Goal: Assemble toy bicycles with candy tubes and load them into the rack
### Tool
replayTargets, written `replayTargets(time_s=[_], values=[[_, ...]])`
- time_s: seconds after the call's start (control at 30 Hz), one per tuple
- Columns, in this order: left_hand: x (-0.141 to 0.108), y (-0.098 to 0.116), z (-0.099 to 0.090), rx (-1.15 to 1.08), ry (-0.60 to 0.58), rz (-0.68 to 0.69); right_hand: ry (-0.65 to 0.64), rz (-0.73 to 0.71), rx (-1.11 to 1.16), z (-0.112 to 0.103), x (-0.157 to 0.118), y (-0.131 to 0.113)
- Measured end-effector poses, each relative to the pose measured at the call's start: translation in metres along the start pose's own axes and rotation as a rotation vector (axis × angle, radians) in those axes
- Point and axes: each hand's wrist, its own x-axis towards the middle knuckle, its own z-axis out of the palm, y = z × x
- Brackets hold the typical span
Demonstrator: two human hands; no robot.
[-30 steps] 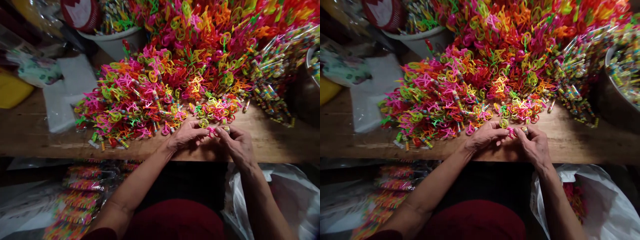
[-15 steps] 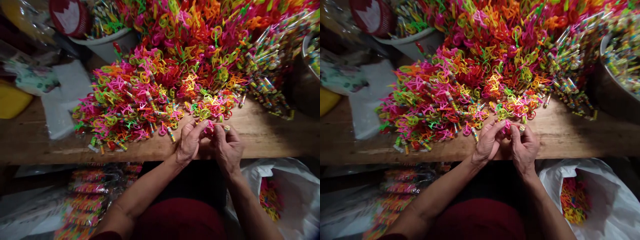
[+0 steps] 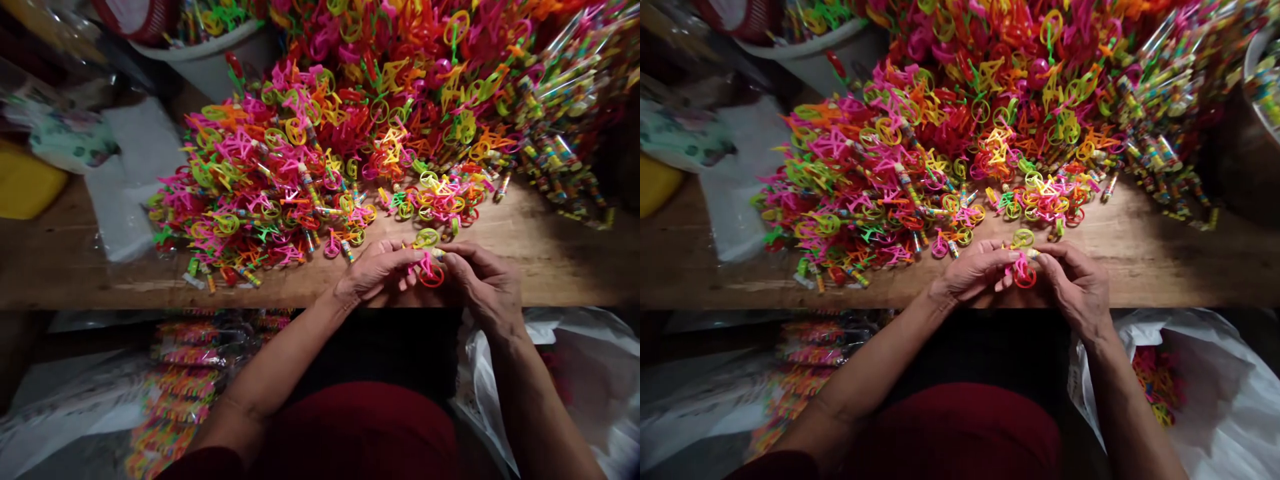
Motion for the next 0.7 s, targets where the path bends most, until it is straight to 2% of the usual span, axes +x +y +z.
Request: replayTargets(time_s=[0.13,0.37,0.7], values=[[0.0016,-0.0023,0.0018,0.026,0.032,0.010,0.047,0.063,0.075,0.0063,-0.0031,-0.0002],[0.0049,-0.0033,0.0056,0.089,0.114,0.044,0.141,0.049,0.013,0.0057,-0.0047,0.0031],[0.0049,-0.0065,0.0043,0.149,0.123,0.070,0.107,-0.120,-0.157,0.0020,-0.0096,0.0023]])
